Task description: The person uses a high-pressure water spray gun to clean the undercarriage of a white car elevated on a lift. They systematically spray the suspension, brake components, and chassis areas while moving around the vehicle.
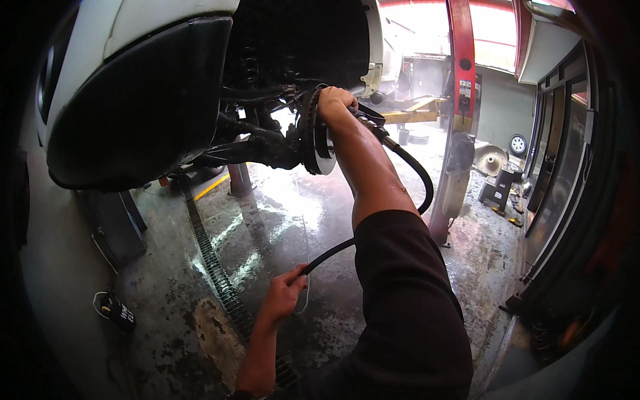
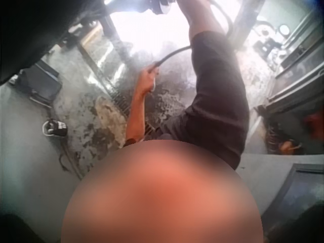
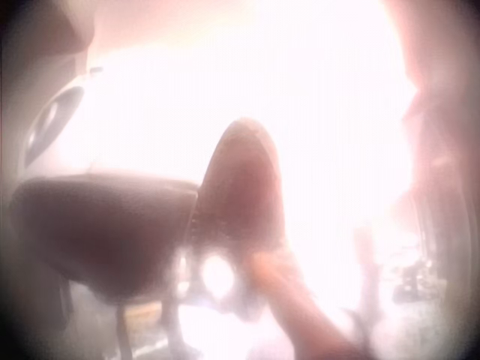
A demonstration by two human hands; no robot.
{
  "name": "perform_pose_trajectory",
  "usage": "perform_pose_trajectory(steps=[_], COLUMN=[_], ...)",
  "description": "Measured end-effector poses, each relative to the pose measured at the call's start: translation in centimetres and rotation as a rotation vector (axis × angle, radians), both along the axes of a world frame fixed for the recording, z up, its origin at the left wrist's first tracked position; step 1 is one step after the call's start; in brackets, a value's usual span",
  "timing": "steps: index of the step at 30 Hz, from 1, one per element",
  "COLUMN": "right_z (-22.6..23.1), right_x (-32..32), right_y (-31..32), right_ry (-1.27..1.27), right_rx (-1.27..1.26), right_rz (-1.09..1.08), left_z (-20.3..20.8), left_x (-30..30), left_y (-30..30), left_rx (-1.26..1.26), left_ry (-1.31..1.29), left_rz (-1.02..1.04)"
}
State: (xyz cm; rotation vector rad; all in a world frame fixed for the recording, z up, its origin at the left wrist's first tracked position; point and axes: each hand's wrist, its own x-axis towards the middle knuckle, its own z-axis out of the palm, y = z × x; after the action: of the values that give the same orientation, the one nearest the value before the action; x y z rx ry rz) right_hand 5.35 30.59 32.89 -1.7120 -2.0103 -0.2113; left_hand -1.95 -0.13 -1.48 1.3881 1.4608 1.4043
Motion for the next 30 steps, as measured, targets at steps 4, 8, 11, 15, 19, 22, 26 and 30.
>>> perform_pose_trajectory(steps=[4,8,11,15,19,22,26,30], right_z=[0.1,-0.3,-1.0,-1.5,-1.3,-1.8,-4.3,-9.8], right_x=[-0.1,0.1,1.4,5.9,12.1,16.6,23.2,30.1], right_y=[-0.2,-0.2,0.2,1.2,1.7,1.7,1.5,0.8], right_ry=[0.012,0.036,0.064,0.136,0.266,0.278,0.449,0.809], right_rx=[-0.006,0.021,0.068,0.140,0.067,0.039,0.152,0.101], right_rz=[-0.006,0.001,0.035,0.071,0.059,0.095,0.161,0.475], left_z=[-0.1,-0.3,-0.7,-1.6,-1.9,-1.8,-3.1,-5.9], left_x=[0.1,0.2,0.3,0.5,1.6,2.7,4.3,6.8], left_y=[0.1,0.0,-0.1,-0.2,-0.3,-0.3,-0.4,0.3], left_rx=[0.050,0.024,0.036,0.013,-0.070,-0.170,-0.179,-0.229], left_ry=[-0.016,-0.006,-0.004,0.040,0.048,0.050,0.051,0.075], left_rz=[-0.005,-0.001,-0.010,-0.010,0.001,-0.041,-0.078,0.014])
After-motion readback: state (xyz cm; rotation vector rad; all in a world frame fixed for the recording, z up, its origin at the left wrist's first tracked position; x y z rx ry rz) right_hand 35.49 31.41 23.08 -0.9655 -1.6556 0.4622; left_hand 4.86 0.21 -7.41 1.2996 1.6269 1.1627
